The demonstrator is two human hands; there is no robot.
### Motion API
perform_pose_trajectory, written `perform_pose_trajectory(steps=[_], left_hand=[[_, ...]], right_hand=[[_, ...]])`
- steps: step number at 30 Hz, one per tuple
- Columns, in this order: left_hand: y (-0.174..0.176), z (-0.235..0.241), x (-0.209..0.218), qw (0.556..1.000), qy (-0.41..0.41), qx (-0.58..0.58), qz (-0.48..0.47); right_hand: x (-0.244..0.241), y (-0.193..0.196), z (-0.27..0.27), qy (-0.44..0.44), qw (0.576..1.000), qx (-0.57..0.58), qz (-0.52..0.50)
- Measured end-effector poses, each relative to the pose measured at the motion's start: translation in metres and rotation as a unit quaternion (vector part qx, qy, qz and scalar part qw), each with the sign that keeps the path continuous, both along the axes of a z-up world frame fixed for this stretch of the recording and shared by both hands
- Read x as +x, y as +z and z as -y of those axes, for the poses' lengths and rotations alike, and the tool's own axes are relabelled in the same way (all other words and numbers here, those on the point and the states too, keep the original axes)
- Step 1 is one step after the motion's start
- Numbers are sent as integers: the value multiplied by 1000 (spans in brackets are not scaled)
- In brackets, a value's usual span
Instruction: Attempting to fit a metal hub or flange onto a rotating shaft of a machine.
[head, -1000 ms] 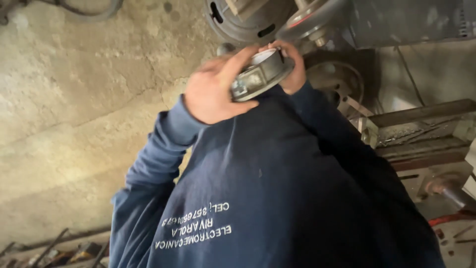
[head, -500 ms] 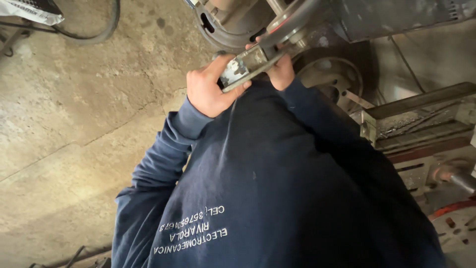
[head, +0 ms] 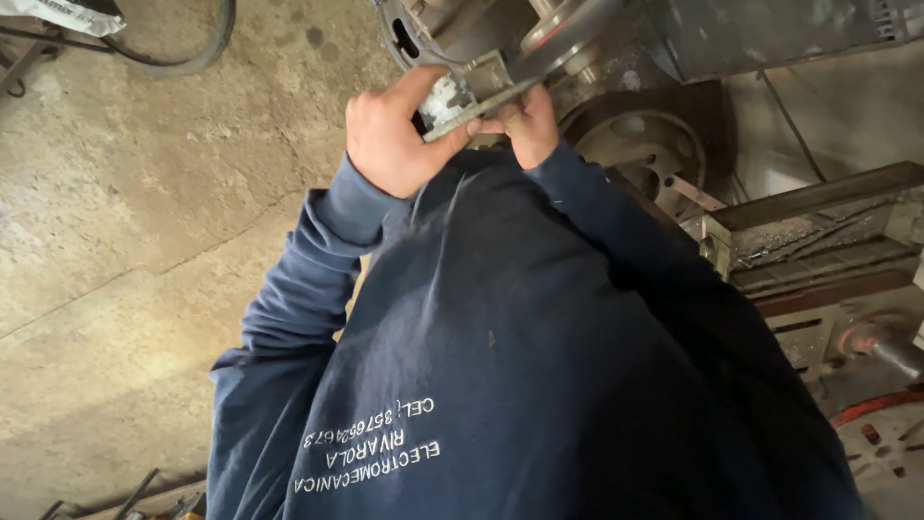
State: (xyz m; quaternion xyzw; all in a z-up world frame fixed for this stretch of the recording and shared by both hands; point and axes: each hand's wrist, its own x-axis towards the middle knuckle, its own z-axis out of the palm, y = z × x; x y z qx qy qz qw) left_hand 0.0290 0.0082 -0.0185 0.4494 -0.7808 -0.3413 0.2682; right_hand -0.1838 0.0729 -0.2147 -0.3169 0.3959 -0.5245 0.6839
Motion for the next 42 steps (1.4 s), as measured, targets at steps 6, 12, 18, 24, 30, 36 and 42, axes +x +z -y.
perform_pose_trajectory(steps=[6,12,18,24,30,36,42], left_hand=[[5,-17,-3,999,-1,-27,24],[11,-43,-9,998,20,-12,56],[27,-30,36,996,-72,-37,-44],[-35,-51,49,995,27,29,-96],[-18,-40,28,994,44,10,-100],[-3,-22,17,995,18,4,-95],[8,-14,18,996,9,-24,-82]], right_hand=[[-14,6,-3,63,975,-152,-147],[-5,17,-4,9,985,-137,-105],[9,-18,0,-57,931,92,349],[23,9,12,-6,996,-83,1],[19,-20,12,-45,989,-17,142],[19,-37,7,-56,986,-54,147],[25,-33,15,6,982,-6,188]])
